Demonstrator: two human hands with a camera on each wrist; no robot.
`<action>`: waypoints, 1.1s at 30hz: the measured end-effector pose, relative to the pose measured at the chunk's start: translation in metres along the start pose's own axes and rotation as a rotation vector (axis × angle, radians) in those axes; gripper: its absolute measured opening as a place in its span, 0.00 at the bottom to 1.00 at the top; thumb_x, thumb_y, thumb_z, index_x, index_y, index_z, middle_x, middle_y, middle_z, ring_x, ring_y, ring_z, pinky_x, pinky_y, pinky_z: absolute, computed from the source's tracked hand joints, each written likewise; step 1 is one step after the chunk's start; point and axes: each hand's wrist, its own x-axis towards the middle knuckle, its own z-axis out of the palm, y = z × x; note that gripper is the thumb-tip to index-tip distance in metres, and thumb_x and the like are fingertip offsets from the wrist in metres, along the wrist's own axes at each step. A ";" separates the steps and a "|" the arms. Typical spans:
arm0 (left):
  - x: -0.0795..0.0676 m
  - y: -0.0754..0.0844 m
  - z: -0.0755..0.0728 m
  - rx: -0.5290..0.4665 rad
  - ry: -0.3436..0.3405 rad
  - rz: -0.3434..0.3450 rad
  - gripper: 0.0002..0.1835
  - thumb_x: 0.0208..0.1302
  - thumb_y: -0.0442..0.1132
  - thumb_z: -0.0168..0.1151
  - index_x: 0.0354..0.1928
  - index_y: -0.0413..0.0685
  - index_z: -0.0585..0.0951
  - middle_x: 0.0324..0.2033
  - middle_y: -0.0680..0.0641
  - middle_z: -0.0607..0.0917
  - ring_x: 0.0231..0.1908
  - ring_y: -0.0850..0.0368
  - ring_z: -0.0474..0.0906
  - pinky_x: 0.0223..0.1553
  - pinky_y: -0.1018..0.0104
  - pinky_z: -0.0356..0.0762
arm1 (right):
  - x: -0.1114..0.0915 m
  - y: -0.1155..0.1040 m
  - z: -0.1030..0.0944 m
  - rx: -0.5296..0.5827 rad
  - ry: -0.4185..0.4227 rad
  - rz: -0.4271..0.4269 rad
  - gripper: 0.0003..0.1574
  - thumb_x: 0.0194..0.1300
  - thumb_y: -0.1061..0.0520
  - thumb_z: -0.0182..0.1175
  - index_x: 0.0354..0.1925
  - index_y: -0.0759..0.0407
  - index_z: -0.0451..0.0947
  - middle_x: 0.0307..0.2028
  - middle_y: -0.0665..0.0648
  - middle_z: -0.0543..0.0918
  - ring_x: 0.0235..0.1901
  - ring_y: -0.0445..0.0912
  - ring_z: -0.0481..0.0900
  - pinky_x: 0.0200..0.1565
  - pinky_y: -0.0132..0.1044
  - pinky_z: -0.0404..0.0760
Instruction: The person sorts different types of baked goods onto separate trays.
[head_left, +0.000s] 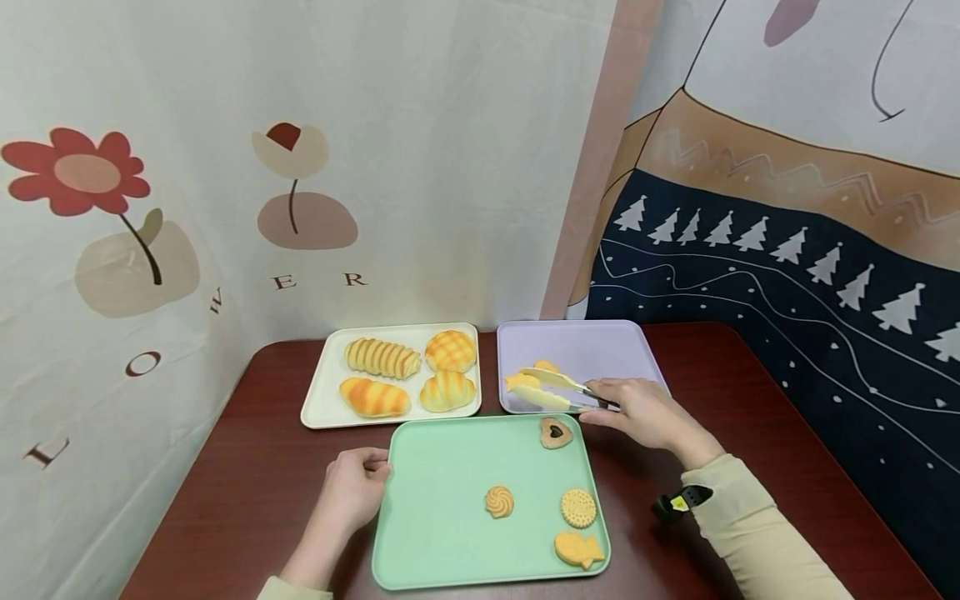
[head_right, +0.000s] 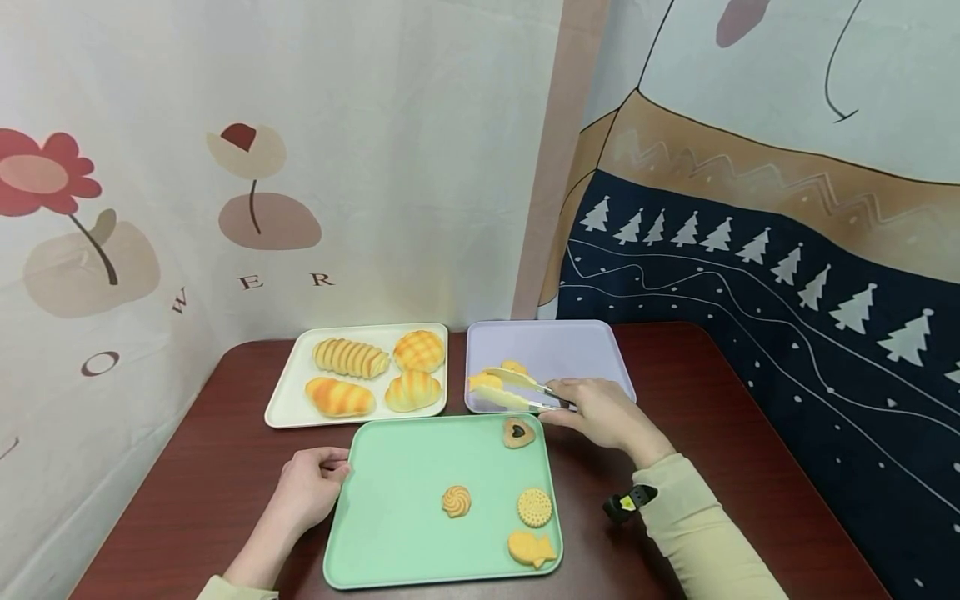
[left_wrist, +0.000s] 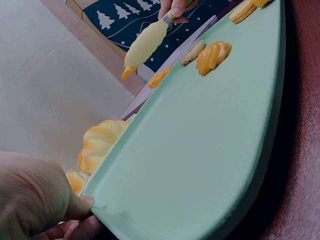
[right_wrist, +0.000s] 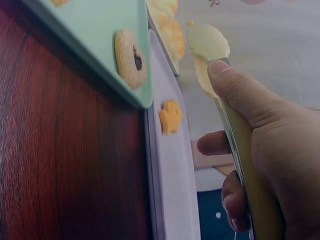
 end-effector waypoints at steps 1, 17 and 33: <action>0.000 0.000 0.000 0.000 -0.002 -0.002 0.11 0.70 0.31 0.65 0.50 0.33 0.88 0.34 0.50 0.88 0.37 0.54 0.86 0.39 0.56 0.84 | 0.000 0.002 0.000 0.002 0.001 0.011 0.43 0.71 0.30 0.64 0.68 0.60 0.81 0.62 0.58 0.84 0.61 0.55 0.82 0.60 0.58 0.80; -0.001 0.001 -0.001 -0.003 -0.001 -0.007 0.11 0.70 0.31 0.65 0.50 0.33 0.88 0.35 0.50 0.89 0.38 0.53 0.86 0.40 0.55 0.84 | -0.009 0.032 0.000 -0.027 -0.001 0.190 0.42 0.73 0.35 0.66 0.71 0.62 0.77 0.67 0.64 0.80 0.66 0.62 0.77 0.63 0.65 0.75; -0.002 -0.001 0.000 -0.010 0.011 0.003 0.11 0.69 0.31 0.65 0.49 0.33 0.88 0.34 0.50 0.89 0.36 0.54 0.86 0.38 0.57 0.83 | -0.019 0.055 0.000 -0.047 -0.024 0.299 0.45 0.73 0.34 0.65 0.71 0.66 0.75 0.66 0.68 0.79 0.60 0.64 0.79 0.61 0.68 0.75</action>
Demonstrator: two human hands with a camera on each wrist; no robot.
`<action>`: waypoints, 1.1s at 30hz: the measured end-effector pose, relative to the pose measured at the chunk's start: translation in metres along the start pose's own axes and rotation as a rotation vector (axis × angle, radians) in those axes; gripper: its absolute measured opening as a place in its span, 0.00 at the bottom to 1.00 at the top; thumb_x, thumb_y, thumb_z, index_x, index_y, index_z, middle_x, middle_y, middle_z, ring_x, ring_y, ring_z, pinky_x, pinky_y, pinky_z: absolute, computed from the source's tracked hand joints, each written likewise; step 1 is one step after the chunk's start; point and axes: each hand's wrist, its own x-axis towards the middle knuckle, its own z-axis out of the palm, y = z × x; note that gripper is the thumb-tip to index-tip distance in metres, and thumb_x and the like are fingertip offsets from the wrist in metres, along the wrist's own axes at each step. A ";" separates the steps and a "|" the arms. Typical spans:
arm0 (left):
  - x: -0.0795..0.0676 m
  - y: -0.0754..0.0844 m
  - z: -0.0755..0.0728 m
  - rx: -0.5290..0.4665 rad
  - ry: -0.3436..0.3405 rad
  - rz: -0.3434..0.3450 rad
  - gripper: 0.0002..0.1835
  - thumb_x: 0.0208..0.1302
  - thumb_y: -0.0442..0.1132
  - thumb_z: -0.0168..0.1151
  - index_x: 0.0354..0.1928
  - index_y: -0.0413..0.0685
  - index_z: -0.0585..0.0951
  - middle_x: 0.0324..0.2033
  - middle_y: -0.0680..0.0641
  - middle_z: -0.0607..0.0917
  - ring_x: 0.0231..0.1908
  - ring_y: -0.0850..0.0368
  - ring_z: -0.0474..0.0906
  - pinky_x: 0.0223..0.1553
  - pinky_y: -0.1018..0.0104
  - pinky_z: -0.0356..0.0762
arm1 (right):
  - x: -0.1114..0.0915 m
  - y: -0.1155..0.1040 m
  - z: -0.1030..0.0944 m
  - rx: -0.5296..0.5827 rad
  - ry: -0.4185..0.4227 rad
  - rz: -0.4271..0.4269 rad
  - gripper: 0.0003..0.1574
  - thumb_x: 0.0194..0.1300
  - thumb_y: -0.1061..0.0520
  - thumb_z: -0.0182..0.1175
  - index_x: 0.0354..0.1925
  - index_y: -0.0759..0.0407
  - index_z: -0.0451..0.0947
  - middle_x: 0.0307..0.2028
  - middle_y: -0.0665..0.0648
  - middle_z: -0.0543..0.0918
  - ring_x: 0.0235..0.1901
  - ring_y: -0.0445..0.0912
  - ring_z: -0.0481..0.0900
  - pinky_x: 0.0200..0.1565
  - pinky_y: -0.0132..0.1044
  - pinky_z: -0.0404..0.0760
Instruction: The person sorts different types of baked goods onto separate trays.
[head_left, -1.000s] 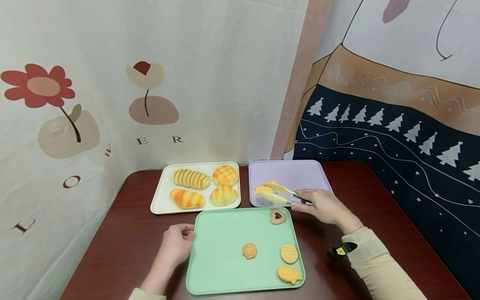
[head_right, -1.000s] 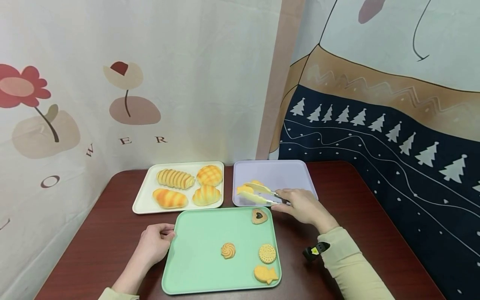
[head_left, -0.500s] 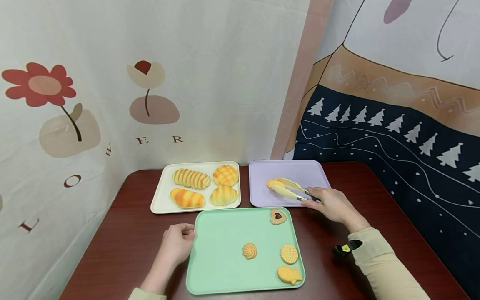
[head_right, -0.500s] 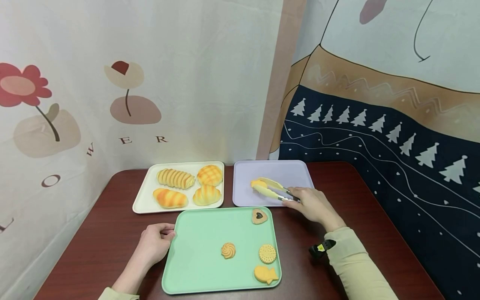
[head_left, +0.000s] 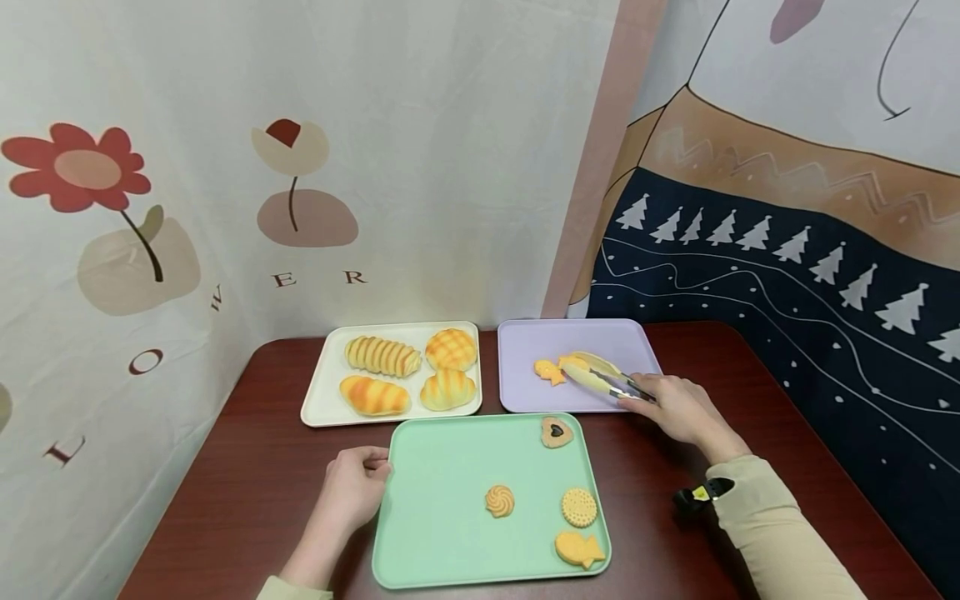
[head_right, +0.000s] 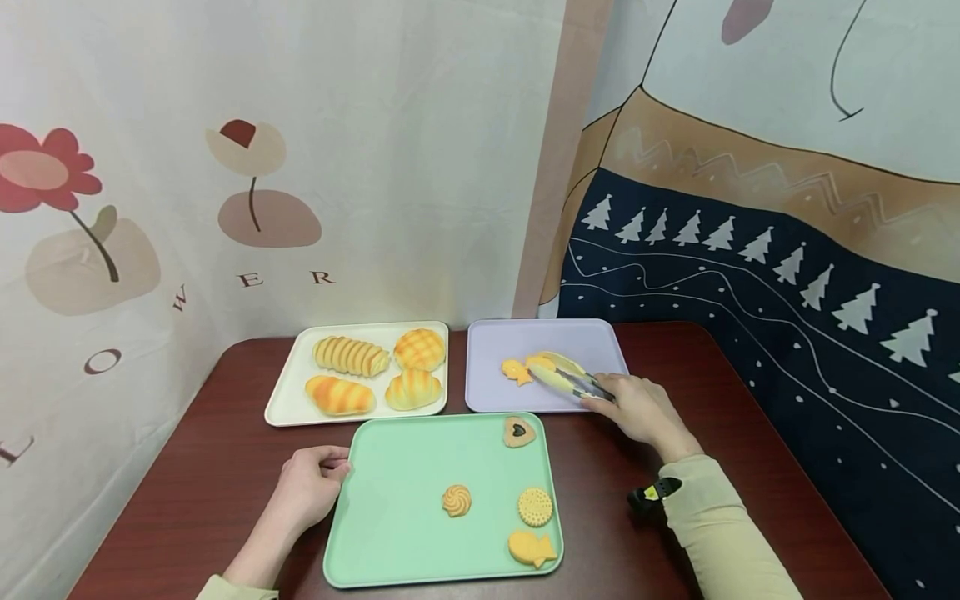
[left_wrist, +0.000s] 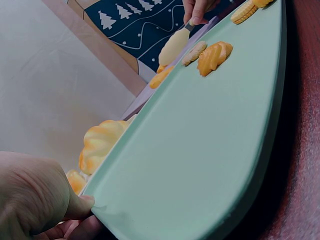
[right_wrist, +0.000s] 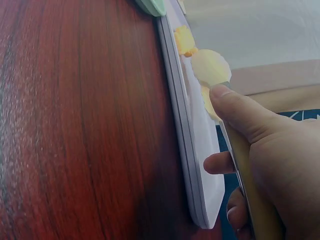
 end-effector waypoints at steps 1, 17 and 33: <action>0.000 0.000 0.000 0.001 0.000 0.001 0.11 0.69 0.31 0.65 0.49 0.33 0.88 0.34 0.50 0.89 0.36 0.54 0.86 0.38 0.57 0.83 | 0.000 0.001 0.000 0.001 -0.001 0.010 0.46 0.73 0.34 0.65 0.71 0.66 0.75 0.66 0.68 0.79 0.60 0.64 0.79 0.61 0.69 0.74; 0.000 0.003 -0.002 0.006 -0.022 -0.030 0.11 0.72 0.31 0.64 0.51 0.33 0.87 0.35 0.49 0.88 0.38 0.53 0.85 0.39 0.56 0.83 | -0.007 0.009 -0.004 0.025 -0.001 0.096 0.52 0.71 0.29 0.64 0.72 0.69 0.73 0.64 0.71 0.80 0.49 0.57 0.80 0.55 0.64 0.79; 0.000 0.002 -0.001 0.004 -0.018 -0.033 0.11 0.72 0.31 0.65 0.51 0.34 0.88 0.35 0.49 0.88 0.38 0.53 0.85 0.39 0.56 0.83 | -0.027 -0.016 -0.008 -0.006 0.050 0.028 0.52 0.68 0.26 0.65 0.70 0.65 0.76 0.48 0.61 0.86 0.40 0.51 0.80 0.41 0.53 0.83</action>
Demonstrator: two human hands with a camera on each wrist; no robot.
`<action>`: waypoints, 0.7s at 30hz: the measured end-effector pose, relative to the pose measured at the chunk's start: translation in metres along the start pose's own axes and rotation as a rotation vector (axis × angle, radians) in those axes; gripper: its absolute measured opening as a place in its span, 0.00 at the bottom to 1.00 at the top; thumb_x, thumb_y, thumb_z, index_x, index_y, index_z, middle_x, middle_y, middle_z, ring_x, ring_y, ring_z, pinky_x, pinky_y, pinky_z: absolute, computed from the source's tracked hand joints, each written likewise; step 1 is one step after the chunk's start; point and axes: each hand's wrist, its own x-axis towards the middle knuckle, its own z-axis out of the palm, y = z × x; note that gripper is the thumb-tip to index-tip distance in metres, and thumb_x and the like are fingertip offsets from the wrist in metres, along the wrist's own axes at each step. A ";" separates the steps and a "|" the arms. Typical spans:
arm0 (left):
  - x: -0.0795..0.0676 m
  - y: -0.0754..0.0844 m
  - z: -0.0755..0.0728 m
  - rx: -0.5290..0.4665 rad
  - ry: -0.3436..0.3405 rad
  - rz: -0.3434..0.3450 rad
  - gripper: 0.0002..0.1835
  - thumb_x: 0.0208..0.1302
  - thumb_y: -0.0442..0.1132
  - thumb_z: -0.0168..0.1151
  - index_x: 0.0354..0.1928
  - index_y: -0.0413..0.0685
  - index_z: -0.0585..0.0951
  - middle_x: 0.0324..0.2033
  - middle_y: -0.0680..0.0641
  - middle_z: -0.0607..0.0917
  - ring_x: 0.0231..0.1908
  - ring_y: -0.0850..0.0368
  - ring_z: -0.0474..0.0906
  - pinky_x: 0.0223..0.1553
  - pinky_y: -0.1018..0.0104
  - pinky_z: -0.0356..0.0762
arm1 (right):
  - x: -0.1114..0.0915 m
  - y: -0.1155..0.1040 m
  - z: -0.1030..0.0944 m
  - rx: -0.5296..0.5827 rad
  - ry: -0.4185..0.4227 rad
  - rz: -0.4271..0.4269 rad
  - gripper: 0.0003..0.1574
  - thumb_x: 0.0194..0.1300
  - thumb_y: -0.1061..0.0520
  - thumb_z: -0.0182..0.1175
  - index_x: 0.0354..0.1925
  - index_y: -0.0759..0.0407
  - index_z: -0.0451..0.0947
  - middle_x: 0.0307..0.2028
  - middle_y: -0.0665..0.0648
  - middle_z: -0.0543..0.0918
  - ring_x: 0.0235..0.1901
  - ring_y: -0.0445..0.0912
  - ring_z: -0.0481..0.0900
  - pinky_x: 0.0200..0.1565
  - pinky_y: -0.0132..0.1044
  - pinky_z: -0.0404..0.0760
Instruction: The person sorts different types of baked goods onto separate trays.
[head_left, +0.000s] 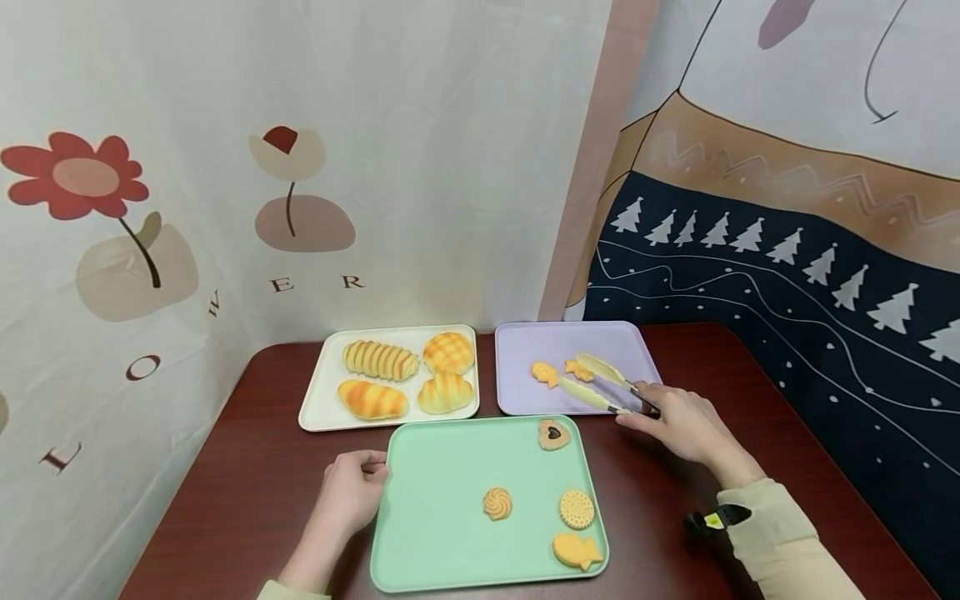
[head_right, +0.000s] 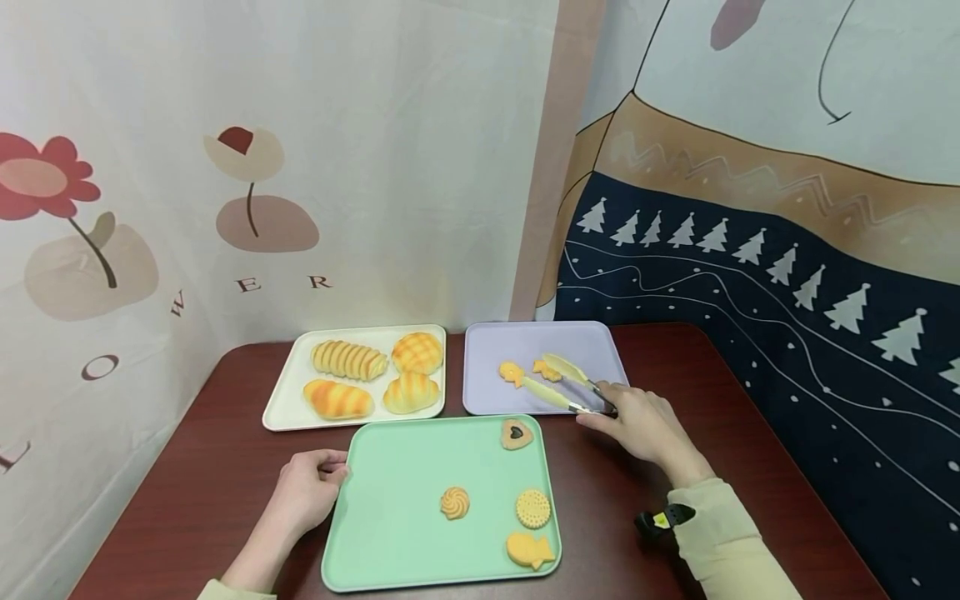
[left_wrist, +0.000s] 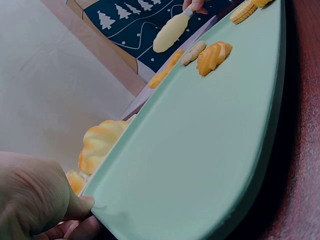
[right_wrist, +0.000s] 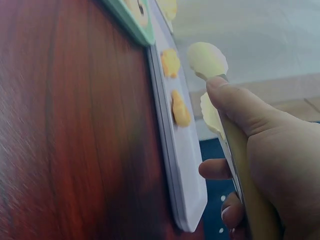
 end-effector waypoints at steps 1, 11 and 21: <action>0.000 0.000 0.000 -0.001 0.000 0.000 0.11 0.72 0.31 0.65 0.51 0.34 0.88 0.35 0.49 0.88 0.38 0.53 0.85 0.39 0.56 0.83 | -0.002 -0.003 -0.001 -0.005 0.002 -0.011 0.52 0.68 0.26 0.65 0.70 0.65 0.77 0.53 0.64 0.86 0.42 0.52 0.80 0.45 0.56 0.84; 0.000 0.001 -0.001 0.000 0.002 0.001 0.11 0.71 0.31 0.65 0.51 0.33 0.88 0.35 0.49 0.88 0.38 0.53 0.85 0.39 0.57 0.83 | -0.021 -0.025 -0.004 -0.006 0.015 -0.119 0.48 0.68 0.29 0.67 0.68 0.64 0.80 0.63 0.65 0.83 0.56 0.59 0.84 0.53 0.60 0.83; 0.001 -0.002 0.001 0.005 0.000 0.010 0.11 0.71 0.32 0.66 0.50 0.34 0.88 0.35 0.50 0.88 0.38 0.54 0.85 0.38 0.58 0.82 | -0.034 -0.035 -0.003 -0.016 -0.062 -0.141 0.47 0.66 0.27 0.67 0.68 0.58 0.81 0.62 0.58 0.85 0.52 0.51 0.86 0.51 0.55 0.86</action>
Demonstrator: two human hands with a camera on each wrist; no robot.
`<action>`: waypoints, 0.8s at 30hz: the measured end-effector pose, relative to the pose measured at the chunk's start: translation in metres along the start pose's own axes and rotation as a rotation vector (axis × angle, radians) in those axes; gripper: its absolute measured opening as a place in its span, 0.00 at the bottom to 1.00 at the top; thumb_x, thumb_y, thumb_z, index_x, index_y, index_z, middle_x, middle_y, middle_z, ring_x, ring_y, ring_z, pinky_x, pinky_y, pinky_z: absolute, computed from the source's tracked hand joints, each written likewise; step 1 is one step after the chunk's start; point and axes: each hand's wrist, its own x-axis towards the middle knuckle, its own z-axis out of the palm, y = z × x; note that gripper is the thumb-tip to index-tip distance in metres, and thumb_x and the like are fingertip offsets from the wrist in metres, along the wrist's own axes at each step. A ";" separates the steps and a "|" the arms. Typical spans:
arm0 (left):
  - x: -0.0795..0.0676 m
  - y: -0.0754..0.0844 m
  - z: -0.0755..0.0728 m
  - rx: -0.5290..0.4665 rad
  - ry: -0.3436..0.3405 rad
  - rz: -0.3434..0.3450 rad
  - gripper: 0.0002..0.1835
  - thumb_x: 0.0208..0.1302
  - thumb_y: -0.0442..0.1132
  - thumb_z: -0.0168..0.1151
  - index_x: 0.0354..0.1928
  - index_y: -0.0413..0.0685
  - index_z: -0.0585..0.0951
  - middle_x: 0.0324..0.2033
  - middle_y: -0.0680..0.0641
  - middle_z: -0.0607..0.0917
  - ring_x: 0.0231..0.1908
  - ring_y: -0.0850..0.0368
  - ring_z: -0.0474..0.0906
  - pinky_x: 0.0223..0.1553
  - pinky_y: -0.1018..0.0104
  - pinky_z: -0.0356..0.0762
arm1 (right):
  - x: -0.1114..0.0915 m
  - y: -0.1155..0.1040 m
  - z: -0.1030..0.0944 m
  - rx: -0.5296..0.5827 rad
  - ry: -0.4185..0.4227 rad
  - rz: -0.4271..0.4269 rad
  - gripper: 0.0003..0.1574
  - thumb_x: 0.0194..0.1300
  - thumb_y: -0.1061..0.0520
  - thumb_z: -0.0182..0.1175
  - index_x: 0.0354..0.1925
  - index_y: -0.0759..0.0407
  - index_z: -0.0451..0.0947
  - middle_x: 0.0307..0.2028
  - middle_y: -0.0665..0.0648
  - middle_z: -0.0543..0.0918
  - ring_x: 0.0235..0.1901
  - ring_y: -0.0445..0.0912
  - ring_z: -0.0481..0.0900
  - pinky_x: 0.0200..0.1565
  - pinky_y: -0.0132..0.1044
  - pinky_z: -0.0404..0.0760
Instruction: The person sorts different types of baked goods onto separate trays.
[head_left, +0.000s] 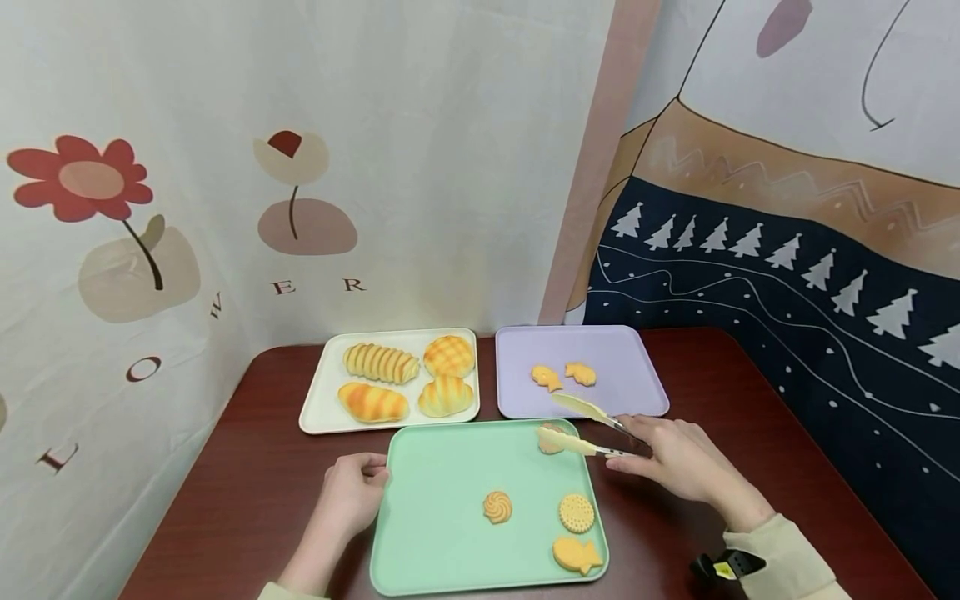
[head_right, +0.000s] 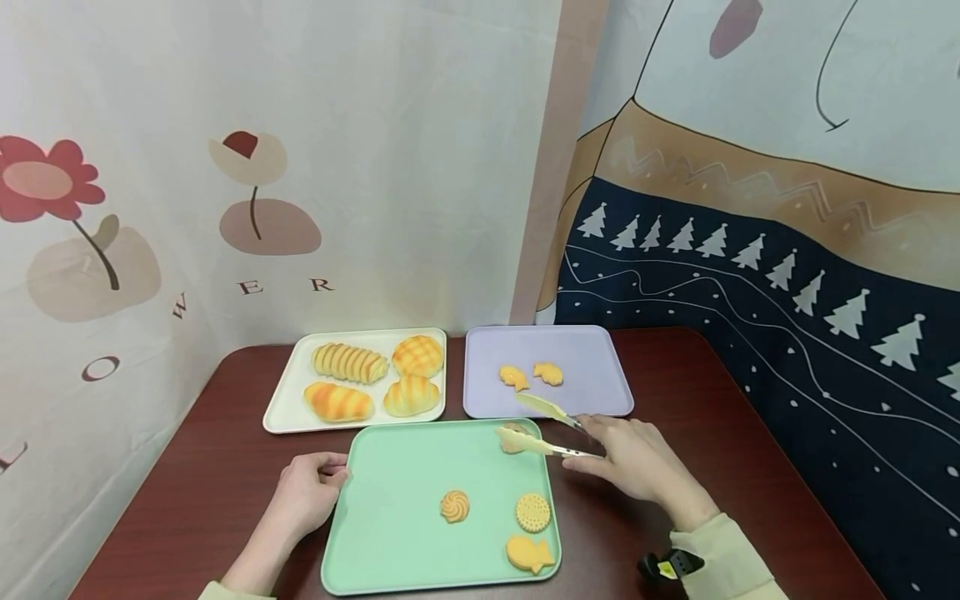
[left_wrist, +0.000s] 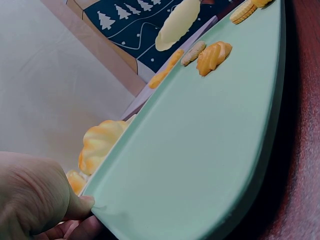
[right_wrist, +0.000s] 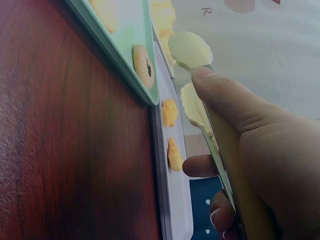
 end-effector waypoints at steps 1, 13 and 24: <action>0.000 0.000 0.000 -0.001 0.000 -0.001 0.11 0.71 0.32 0.66 0.50 0.34 0.88 0.35 0.50 0.88 0.38 0.54 0.85 0.38 0.58 0.82 | -0.001 -0.001 0.000 0.006 -0.016 0.001 0.47 0.66 0.26 0.67 0.68 0.57 0.81 0.61 0.57 0.85 0.49 0.49 0.87 0.49 0.53 0.86; -0.001 0.000 -0.001 -0.002 0.002 0.007 0.11 0.71 0.32 0.65 0.51 0.34 0.88 0.35 0.49 0.88 0.38 0.54 0.85 0.39 0.56 0.83 | -0.006 -0.010 -0.003 -0.040 -0.106 -0.018 0.47 0.66 0.24 0.65 0.64 0.57 0.84 0.55 0.51 0.87 0.39 0.40 0.82 0.43 0.46 0.85; -0.001 0.000 -0.001 -0.015 0.000 0.009 0.11 0.71 0.31 0.65 0.50 0.33 0.88 0.35 0.50 0.88 0.37 0.53 0.86 0.38 0.56 0.83 | -0.003 -0.010 0.000 -0.099 -0.127 -0.023 0.50 0.65 0.21 0.63 0.63 0.58 0.84 0.55 0.53 0.87 0.41 0.44 0.84 0.44 0.49 0.85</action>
